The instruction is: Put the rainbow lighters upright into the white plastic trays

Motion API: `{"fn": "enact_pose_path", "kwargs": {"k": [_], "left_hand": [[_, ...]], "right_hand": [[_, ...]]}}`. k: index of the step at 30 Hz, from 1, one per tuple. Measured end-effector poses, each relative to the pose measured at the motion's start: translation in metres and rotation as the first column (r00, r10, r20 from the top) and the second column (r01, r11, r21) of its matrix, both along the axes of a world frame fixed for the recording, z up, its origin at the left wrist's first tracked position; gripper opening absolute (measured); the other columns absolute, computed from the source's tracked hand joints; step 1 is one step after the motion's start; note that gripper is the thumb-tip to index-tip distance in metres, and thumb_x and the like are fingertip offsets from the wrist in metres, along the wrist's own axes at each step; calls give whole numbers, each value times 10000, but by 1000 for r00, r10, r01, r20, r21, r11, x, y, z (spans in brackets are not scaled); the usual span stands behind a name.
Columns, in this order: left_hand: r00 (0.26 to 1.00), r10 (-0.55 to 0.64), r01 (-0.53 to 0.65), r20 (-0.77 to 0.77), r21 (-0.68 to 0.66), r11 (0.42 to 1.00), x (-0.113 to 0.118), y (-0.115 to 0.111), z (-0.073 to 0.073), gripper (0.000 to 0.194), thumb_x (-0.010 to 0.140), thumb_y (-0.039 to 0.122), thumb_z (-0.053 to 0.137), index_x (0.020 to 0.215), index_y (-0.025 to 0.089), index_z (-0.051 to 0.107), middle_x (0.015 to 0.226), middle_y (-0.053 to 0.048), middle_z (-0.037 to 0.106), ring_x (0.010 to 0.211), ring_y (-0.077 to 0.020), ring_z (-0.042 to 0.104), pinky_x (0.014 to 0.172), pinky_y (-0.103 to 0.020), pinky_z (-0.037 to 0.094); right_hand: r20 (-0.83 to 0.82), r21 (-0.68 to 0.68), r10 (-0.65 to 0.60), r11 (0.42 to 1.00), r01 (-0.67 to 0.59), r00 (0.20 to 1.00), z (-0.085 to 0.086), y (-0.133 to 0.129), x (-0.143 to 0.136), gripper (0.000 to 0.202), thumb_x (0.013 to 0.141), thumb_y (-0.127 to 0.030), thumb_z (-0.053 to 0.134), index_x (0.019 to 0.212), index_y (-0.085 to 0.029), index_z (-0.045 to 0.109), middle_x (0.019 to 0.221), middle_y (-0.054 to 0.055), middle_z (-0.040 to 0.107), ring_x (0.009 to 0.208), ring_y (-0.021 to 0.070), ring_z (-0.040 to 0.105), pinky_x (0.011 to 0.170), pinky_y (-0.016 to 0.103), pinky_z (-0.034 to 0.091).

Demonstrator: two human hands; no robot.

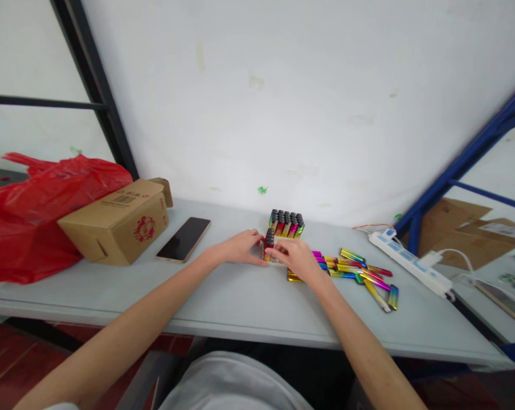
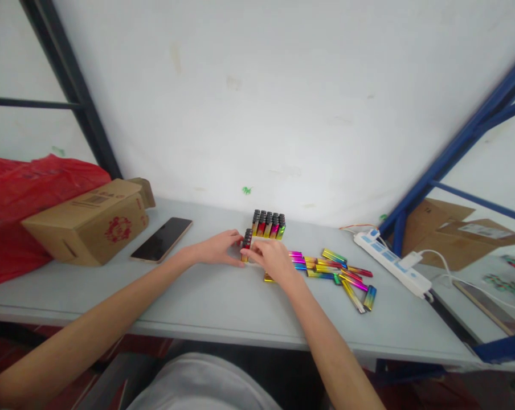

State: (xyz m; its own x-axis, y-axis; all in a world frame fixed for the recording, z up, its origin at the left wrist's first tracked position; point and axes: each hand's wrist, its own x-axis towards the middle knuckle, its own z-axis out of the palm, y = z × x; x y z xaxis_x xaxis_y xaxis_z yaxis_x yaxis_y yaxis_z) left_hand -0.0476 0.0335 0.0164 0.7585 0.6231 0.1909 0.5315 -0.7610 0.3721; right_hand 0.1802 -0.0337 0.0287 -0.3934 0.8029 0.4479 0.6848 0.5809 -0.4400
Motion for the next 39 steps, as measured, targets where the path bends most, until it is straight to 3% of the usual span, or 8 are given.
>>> {"fn": "enact_pose_path", "kwargs": {"k": [6, 10, 13, 18, 24, 31, 35, 39], "left_hand": [[1000, -17, 17, -1, -47, 999, -2, 0, 4, 633, 776, 659, 772, 1156, 156, 710, 1123, -115, 669, 1024, -290, 635, 915, -359, 508], [1000, -5, 5, -3, -73, 997, -9, 4, 5, 615, 753, 612, 788, 1149, 146, 725, 1142, -119, 683, 1004, -286, 650, 916, -366, 524], [1000, 13, -15, -25, -72, 997, -14, 6, 7, 577, 730, 590, 786, 1096, 148, 732, 1116, -115, 686, 967, -277, 654, 885, -361, 540], [1000, 13, -15, -25, -71, 997, -16, 5, 8, 491, 720, 550, 768, 1027, 168, 733, 1095, -99, 678, 942, -266, 644, 867, -352, 547], [995, 97, -97, 12, -45, 994, -10, 3, 2, 723, 662, 767, 801, 1056, 172, 682, 1044, -96, 651, 941, -287, 634, 864, -376, 528], [998, 34, -28, 45, -132, 991, -14, 11, -2, 687, 684, 748, 811, 1037, 168, 710, 1084, -93, 660, 967, -275, 636, 854, -352, 523], [999, 30, -24, 39, -142, 990, -16, 12, -2, 690, 688, 736, 816, 1061, 164, 715, 1107, -93, 664, 986, -277, 639, 890, -361, 522], [999, 34, -30, 28, -131, 991, -15, 11, -1, 677, 698, 732, 810, 1045, 160, 710, 1095, -86, 661, 979, -277, 640, 884, -362, 522]], "right_hand": [[70, 17, -146, 989, 145, 987, 2, 14, 71, 322, 1044, -430, 542, 897, -216, 732, 884, 74, 718, 846, 223, 630, 828, 329, 473], [173, -165, -223, 954, 251, 959, -6, 20, 122, 175, 918, -343, 708, 978, -204, 797, 1045, 114, 773, 898, 249, 694, 908, 387, 531], [146, -269, -221, 929, 254, 964, -7, 19, 136, 177, 885, -339, 742, 980, -208, 816, 1069, 119, 788, 904, 273, 721, 897, 407, 551], [123, -318, -188, 922, 219, 974, -4, 18, 131, 219, 857, -427, 770, 872, -209, 789, 933, 84, 795, 880, 267, 714, 836, 376, 548], [76, -327, -255, 907, 266, 964, -10, 18, 126, 313, 974, -515, 601, 979, -210, 672, 775, 38, 764, 675, 201, 658, 652, 309, 472], [-230, -123, -340, 939, 320, 912, 2, 21, 118, 476, 891, -667, 646, 951, -199, 715, 799, 57, 730, 736, 216, 621, 689, 335, 464], [-548, -203, -334, 942, 265, 767, 11, 19, 101, 509, 815, -715, 713, 804, -208, 669, 730, 22, 642, 700, 178, 580, 659, 305, 483], [-820, -312, -272, 950, 6, 503, 14, 15, 73, 530, 770, -739, 747, 890, -253, 572, 834, 6, 660, 731, 168, 627, 641, 291, 535]]}}
